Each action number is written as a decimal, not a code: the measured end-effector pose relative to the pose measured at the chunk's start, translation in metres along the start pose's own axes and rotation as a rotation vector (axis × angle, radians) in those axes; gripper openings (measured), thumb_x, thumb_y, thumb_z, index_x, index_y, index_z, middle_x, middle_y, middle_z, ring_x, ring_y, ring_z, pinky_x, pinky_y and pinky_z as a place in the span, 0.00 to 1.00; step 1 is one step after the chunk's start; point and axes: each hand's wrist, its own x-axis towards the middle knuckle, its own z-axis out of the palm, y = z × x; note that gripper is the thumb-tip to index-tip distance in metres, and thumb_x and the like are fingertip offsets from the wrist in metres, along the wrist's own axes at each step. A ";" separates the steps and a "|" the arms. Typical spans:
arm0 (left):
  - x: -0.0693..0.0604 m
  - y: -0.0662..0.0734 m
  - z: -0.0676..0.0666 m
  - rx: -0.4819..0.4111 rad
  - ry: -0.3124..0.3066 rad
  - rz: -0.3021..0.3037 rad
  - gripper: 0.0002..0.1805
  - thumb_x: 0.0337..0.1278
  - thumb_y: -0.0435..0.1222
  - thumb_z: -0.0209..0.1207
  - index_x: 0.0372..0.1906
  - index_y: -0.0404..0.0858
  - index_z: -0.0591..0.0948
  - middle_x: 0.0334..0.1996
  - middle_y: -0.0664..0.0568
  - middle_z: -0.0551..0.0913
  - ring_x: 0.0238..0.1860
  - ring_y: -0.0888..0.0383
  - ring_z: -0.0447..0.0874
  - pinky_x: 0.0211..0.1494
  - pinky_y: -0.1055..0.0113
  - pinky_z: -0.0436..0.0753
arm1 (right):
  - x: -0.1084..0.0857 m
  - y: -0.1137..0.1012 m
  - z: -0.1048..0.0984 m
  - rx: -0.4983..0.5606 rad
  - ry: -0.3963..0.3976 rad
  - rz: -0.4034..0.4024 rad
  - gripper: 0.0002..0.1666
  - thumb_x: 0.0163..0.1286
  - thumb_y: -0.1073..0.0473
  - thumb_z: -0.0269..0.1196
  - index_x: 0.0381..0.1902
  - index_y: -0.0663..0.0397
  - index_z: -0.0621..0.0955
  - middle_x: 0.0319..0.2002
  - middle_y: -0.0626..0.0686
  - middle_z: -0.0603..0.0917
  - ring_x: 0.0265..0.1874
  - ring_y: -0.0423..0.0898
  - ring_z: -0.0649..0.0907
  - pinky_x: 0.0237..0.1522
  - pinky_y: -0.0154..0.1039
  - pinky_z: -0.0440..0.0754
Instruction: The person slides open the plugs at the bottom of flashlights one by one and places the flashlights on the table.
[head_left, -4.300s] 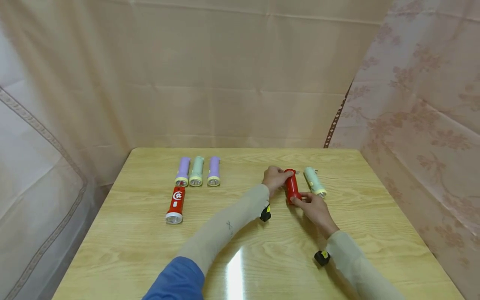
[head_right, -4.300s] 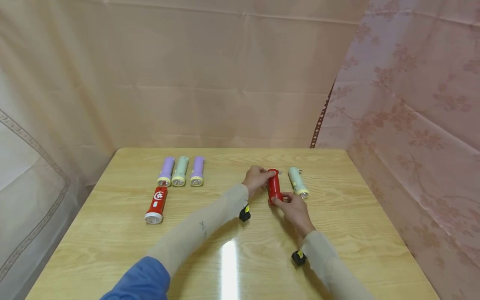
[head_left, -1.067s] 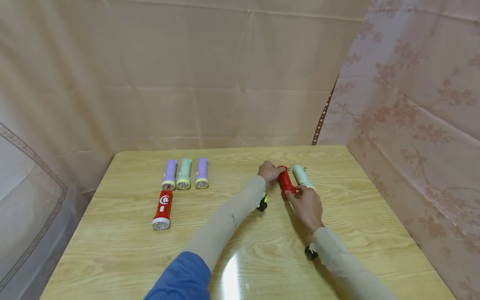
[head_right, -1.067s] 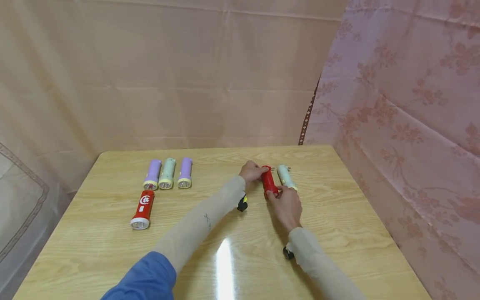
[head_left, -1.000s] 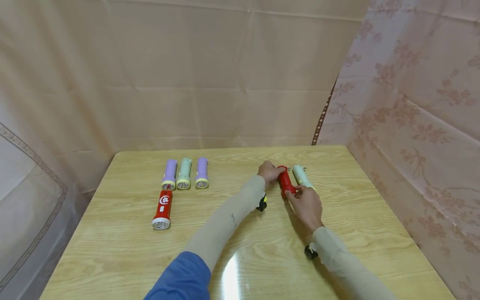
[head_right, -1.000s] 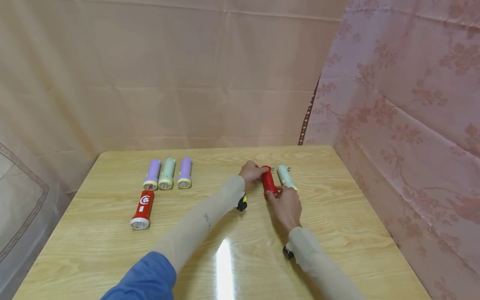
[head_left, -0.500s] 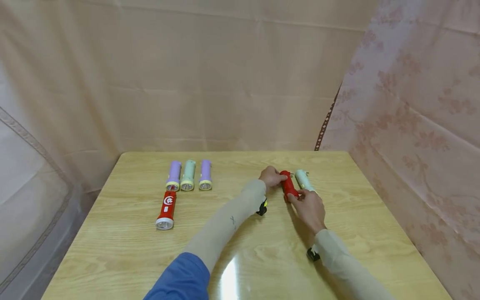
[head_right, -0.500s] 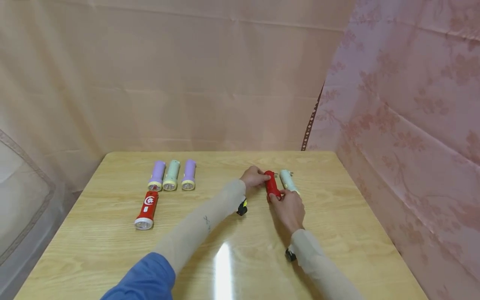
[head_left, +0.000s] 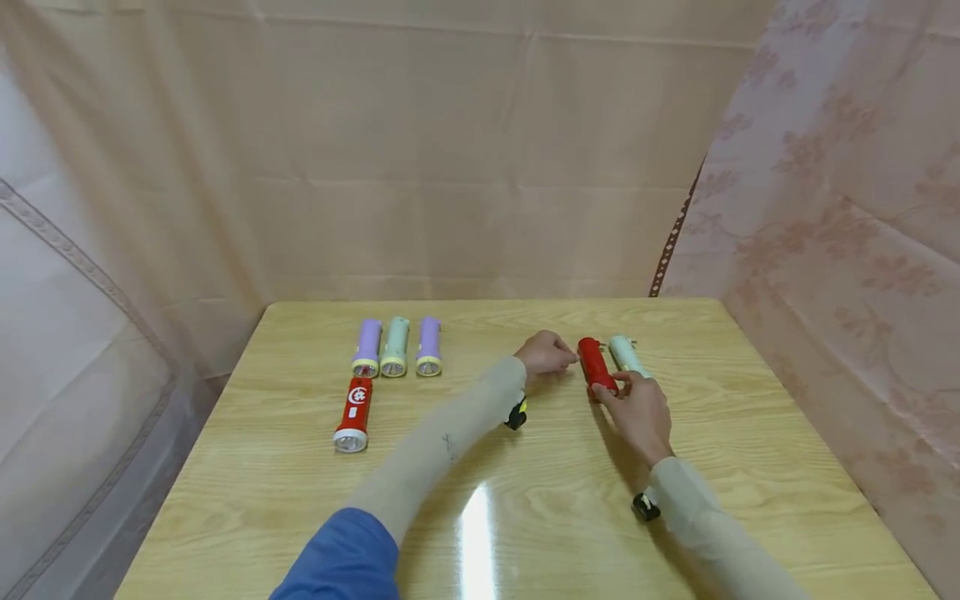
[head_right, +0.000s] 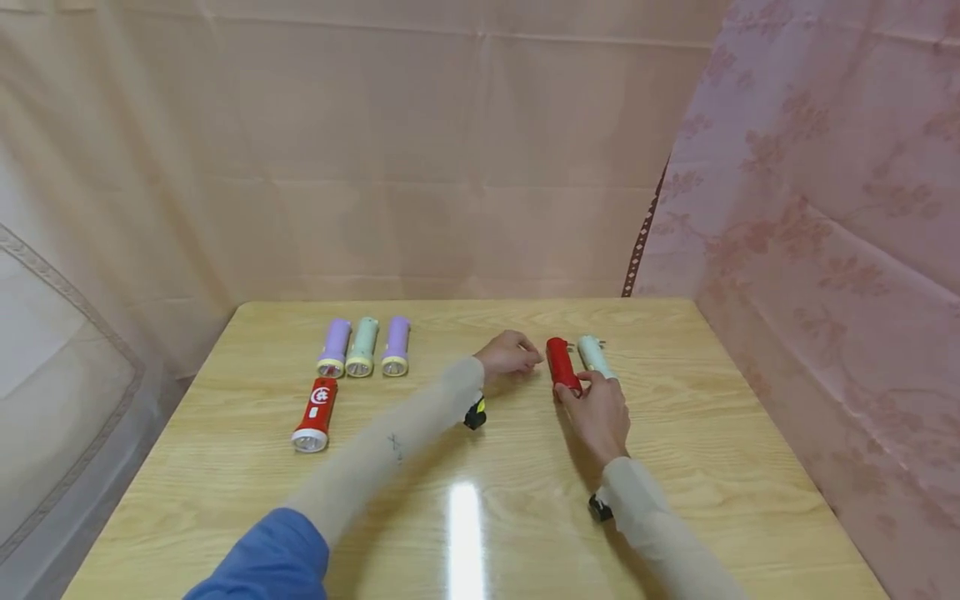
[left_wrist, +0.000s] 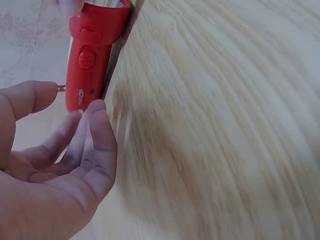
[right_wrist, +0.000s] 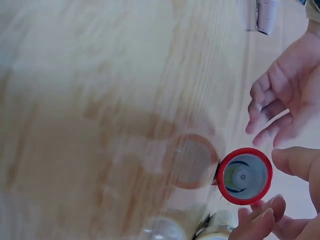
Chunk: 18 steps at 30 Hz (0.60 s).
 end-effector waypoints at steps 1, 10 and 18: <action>-0.002 -0.001 -0.003 0.004 -0.008 0.006 0.09 0.70 0.37 0.65 0.43 0.34 0.84 0.43 0.40 0.88 0.42 0.47 0.87 0.45 0.55 0.87 | 0.000 0.000 0.000 -0.005 0.005 -0.002 0.33 0.69 0.44 0.69 0.59 0.66 0.81 0.37 0.59 0.81 0.30 0.51 0.77 0.24 0.40 0.72; -0.020 -0.019 -0.027 -0.030 -0.089 0.034 0.14 0.72 0.38 0.63 0.47 0.28 0.84 0.41 0.39 0.87 0.34 0.50 0.84 0.40 0.57 0.87 | -0.002 -0.005 -0.001 -0.017 -0.005 -0.004 0.31 0.70 0.44 0.67 0.59 0.63 0.81 0.37 0.57 0.81 0.31 0.51 0.77 0.25 0.40 0.72; -0.043 -0.027 -0.043 -0.049 -0.138 0.074 0.17 0.73 0.41 0.62 0.50 0.28 0.83 0.43 0.41 0.87 0.42 0.48 0.86 0.44 0.54 0.88 | -0.009 -0.015 0.003 0.001 -0.001 -0.071 0.27 0.73 0.45 0.65 0.57 0.61 0.81 0.34 0.55 0.83 0.28 0.49 0.79 0.26 0.40 0.73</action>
